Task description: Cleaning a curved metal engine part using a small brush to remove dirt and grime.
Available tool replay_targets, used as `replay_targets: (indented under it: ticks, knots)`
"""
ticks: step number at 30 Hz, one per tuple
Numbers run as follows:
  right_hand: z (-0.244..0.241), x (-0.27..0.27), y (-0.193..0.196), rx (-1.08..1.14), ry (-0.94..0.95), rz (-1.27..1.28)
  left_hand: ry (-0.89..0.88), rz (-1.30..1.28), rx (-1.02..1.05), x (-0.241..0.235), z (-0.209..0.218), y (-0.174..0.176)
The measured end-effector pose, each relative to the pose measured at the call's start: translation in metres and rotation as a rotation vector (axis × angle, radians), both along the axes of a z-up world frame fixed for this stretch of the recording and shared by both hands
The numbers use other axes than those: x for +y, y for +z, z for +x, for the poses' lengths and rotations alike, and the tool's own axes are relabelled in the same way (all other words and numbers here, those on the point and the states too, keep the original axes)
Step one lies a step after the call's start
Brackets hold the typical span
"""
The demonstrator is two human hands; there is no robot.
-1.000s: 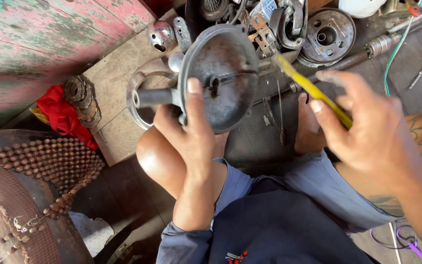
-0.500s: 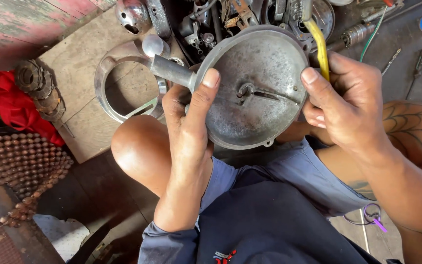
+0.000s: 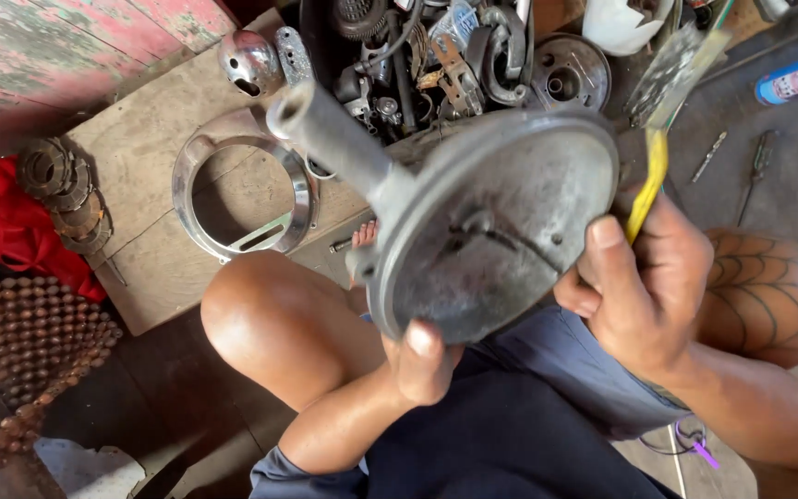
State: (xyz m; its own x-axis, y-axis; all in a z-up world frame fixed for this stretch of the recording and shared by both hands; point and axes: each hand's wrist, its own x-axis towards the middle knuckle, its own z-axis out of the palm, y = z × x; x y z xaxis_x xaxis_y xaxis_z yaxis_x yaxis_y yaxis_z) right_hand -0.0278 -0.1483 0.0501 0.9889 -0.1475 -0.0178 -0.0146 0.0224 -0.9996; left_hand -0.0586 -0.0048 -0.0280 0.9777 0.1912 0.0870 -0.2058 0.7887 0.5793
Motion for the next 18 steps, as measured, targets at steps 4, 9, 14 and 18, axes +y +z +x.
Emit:
replay_targets:
  ticks: [4, 9, 14, 18]
  knots:
    - [0.003, -0.005, 0.0, -0.055, 0.086, -0.082, 0.122, 0.25, -0.143, 0.005, -0.005, -0.005]
    - [0.009, -0.028, 0.003, -0.173, 0.183, -0.11, 0.282, 0.674, -0.08, 0.02, 0.031, 0.043]
    - [-0.014, -0.062, 0.011, -0.097, 0.085, -0.481, 0.356, 0.984, 0.088, 0.031, 0.044, 0.051]
    - [-0.02, -0.077, 0.031, -0.101, 0.25, -1.133, 0.335, 1.127, 0.146, 0.04, 0.051, 0.059]
